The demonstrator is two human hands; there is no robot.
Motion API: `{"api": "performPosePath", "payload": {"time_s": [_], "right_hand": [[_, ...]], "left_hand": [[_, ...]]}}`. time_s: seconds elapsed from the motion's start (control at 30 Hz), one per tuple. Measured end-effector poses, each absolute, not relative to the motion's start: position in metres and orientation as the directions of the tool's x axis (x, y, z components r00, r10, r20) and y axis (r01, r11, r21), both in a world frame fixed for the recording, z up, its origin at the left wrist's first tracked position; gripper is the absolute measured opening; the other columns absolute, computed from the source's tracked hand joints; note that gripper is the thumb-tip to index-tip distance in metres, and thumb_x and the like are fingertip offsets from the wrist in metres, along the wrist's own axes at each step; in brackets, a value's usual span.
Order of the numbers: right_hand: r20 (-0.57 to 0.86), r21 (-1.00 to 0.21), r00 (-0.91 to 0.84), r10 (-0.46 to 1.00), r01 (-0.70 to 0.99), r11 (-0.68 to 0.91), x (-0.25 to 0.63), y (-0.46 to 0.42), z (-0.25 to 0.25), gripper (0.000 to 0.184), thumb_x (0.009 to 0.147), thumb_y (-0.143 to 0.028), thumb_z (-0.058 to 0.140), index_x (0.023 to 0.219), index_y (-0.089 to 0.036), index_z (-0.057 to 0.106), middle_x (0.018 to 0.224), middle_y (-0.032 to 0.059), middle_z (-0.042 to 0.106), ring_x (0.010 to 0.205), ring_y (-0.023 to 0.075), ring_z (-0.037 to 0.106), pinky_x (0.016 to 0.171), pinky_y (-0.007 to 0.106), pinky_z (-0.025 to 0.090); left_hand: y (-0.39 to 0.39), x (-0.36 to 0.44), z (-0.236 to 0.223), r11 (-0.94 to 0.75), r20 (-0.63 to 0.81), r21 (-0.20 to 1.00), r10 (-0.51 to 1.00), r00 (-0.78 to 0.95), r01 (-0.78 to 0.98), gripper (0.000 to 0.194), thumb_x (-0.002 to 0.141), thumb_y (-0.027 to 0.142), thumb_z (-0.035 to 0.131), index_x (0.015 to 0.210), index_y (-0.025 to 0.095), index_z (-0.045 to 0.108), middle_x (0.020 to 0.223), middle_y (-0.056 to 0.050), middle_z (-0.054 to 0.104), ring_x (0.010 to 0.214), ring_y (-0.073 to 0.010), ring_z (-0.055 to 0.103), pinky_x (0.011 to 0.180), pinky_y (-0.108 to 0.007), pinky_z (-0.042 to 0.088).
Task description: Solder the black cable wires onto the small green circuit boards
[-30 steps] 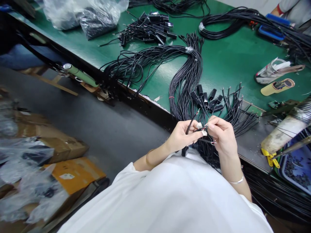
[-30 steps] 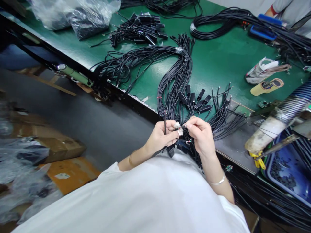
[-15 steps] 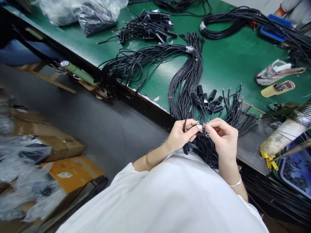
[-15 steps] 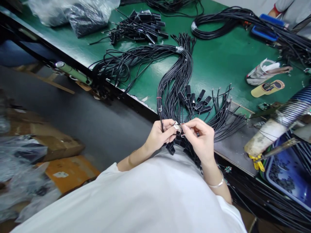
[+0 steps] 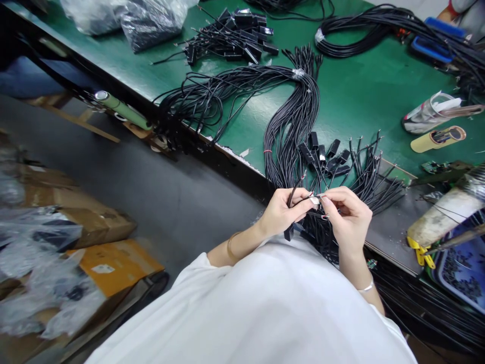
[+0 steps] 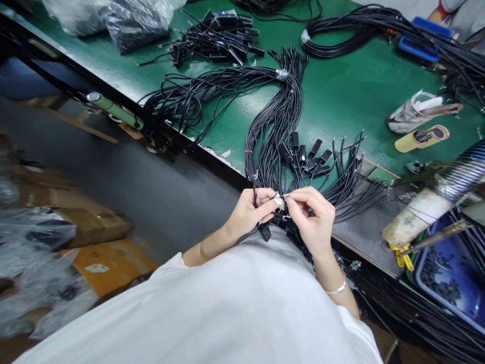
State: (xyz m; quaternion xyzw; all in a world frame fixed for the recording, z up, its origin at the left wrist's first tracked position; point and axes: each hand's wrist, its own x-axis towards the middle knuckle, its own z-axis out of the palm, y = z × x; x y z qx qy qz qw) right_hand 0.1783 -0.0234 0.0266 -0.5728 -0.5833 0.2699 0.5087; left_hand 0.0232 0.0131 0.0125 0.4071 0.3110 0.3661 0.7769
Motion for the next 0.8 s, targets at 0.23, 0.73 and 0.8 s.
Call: {"api": "performPosePath", "payload": {"time_s": [0.23,0.73,0.8], "right_hand": [[0.298,-0.849,0.026,0.954,0.464,0.253,0.193,-0.024,0.032,0.008,0.09,-0.02,0.066,0.087,-0.025,0.071,0.084,0.0016,0.069,0.073,0.0142,0.06,0.057,0.028,0.04],[-0.01,-0.961,0.041,0.999,0.277,-0.021,0.206,-0.026,0.023,0.006,0.084,-0.022,0.066,0.082,-0.019,0.072,0.077,-0.0002,0.063,0.052,0.0066,0.05,0.046,0.021,0.041],[-0.082,-0.981,0.056,0.995,0.17,-0.09,0.205,-0.026,0.02,0.006,0.083,-0.024,0.069,0.081,-0.019,0.071,0.07,-0.0024,0.059,0.046,0.0049,0.045,0.041,0.02,0.036]], "left_hand": [[0.019,0.015,0.021,0.182,-0.11,0.98,0.834,0.54,-0.082,0.04,0.082,0.041,0.073,0.062,0.014,0.052,0.058,0.005,0.035,0.057,-0.0051,0.029,0.054,-0.022,0.026],[0.014,0.017,0.004,-0.231,0.08,0.951,0.823,0.562,0.203,0.03,0.095,0.036,0.055,0.085,0.013,0.071,0.069,-0.001,0.06,0.059,-0.0078,0.042,0.06,-0.021,0.034],[0.012,0.018,0.002,-0.232,0.101,0.956,0.834,0.543,0.179,0.027,0.094,0.034,0.055,0.085,0.013,0.069,0.069,0.0,0.059,0.059,-0.0074,0.041,0.059,-0.021,0.034]]}}
